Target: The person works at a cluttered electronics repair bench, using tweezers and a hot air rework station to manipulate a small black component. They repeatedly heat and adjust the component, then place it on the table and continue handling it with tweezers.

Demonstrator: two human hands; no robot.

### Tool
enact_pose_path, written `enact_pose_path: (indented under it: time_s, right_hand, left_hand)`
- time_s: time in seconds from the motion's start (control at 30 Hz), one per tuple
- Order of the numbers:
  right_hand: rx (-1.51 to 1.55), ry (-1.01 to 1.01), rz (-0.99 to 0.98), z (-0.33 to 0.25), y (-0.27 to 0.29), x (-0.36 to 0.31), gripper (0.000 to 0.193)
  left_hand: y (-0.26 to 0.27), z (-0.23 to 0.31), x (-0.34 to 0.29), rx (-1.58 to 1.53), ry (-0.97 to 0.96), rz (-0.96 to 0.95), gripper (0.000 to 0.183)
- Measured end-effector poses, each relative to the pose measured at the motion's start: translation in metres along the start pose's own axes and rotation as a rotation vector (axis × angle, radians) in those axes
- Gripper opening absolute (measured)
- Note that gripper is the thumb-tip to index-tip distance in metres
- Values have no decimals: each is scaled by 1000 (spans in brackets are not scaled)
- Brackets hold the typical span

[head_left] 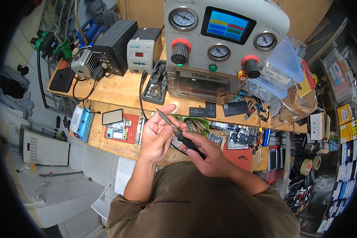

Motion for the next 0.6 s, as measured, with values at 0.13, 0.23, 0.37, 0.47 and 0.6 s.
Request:
enact_pose_path:
  time_s: [0.13,0.23,0.37,0.47,0.6]
  right_hand:
    - [-26,85,16,1,-1,2,50]
    - [-47,136,30,3,-4,4,51]
    - [-56,101,31,5,-3,3,51]
    - [-51,85,47,5,-2,2,51]
    - [-23,87,53,5,-4,2,51]
  left_hand:
    - [-1,0,-6,-72,31,42,59]
    - [1,-3,-2,-150,-36,-19,56]
    - [6,-1,-2,50,-13,33,58]
    - [3,3,-5,20,41,74,55]
    - [-3,3,-5,-59,40,77,53]
Point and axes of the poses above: each hand's wrist, its own x-axis towards the middle knuckle, its own y-axis out of the back of the hand, z = x × y, the point moved 2 cm from there along x, towards the middle knuckle, and after that the axes turned 1 degree about x, right-handed, at the moved point
